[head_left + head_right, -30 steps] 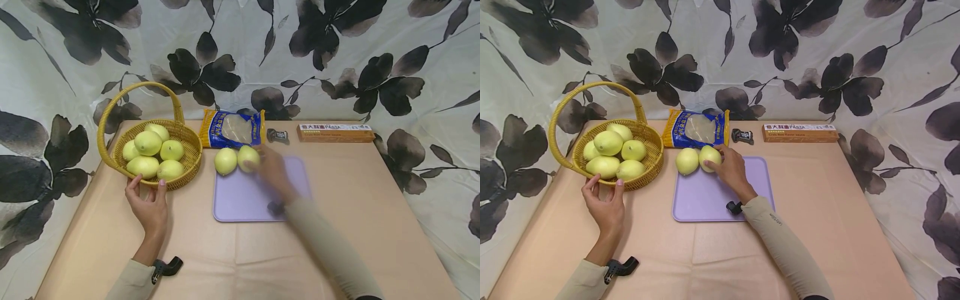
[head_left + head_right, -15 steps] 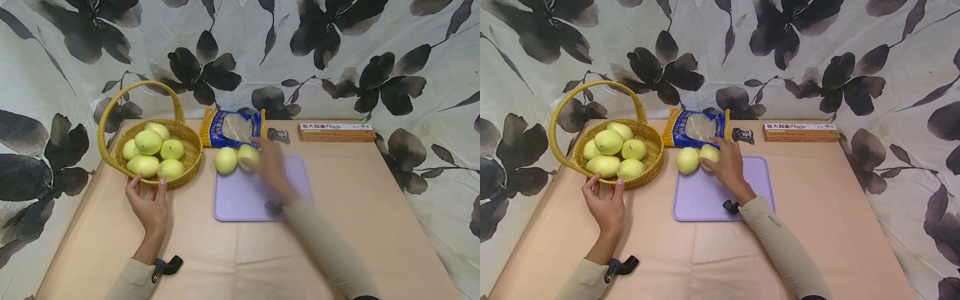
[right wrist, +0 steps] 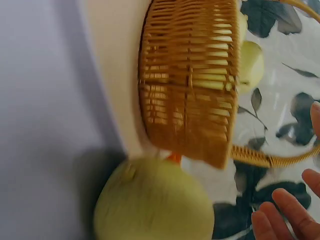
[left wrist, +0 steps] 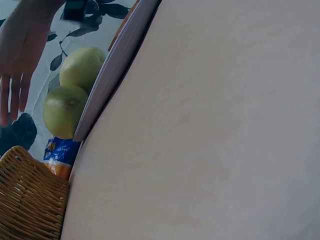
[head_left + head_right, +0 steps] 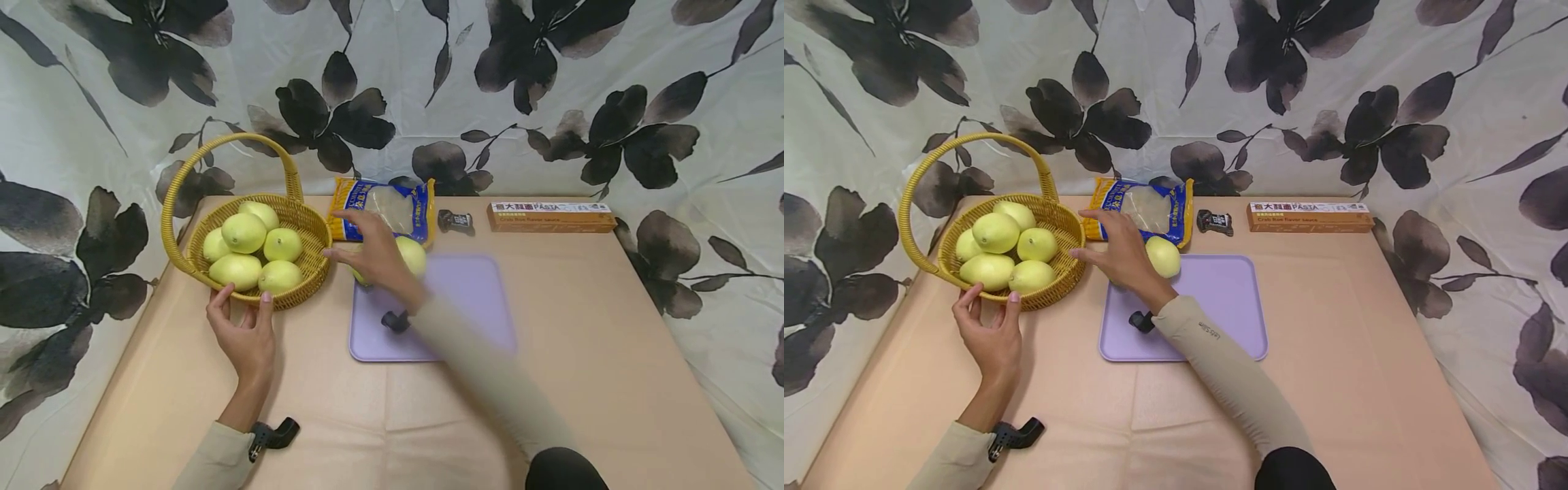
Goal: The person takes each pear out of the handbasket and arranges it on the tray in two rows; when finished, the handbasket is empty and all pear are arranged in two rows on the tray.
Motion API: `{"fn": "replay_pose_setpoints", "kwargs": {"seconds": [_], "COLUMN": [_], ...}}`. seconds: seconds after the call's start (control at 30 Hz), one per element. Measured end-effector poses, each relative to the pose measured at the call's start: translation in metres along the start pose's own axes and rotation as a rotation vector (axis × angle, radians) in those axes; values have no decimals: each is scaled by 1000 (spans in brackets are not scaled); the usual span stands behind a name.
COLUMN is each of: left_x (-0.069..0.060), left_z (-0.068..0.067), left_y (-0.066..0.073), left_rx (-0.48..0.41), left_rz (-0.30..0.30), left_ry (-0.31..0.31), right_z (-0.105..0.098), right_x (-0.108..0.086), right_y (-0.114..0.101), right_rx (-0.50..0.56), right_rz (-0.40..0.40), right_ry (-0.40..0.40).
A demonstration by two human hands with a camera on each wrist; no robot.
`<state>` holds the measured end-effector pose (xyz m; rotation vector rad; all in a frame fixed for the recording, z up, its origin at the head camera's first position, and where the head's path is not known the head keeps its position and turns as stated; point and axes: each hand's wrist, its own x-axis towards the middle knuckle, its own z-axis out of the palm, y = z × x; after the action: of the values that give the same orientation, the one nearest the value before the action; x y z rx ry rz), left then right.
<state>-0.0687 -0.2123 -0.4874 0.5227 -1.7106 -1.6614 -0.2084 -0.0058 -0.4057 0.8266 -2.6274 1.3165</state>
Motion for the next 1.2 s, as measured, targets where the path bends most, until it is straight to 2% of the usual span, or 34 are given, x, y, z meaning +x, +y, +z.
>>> {"fn": "replay_pose_setpoints", "kwargs": {"seconds": [0.17,0.37,0.67,0.97,1.2], "left_x": [0,0,1,0,2], "left_z": [0,0,0,1,0], "left_y": [0,0,0,-1,-1], "left_rx": [-6,4,5,5,-6], "left_rz": [1,0,0,-5,5], "left_ry": [5,-1,4,3,7], "right_z": [27,54,81,92,88], "right_x": [24,49,76,83,80], "right_y": [-12,-21,-28,-31,-31], "right_rx": [14,-17,-133,-207,-208], "right_rz": [-27,-68,-9,34,61], "right_ry": [-71,-159,-300,-355,-315]}}
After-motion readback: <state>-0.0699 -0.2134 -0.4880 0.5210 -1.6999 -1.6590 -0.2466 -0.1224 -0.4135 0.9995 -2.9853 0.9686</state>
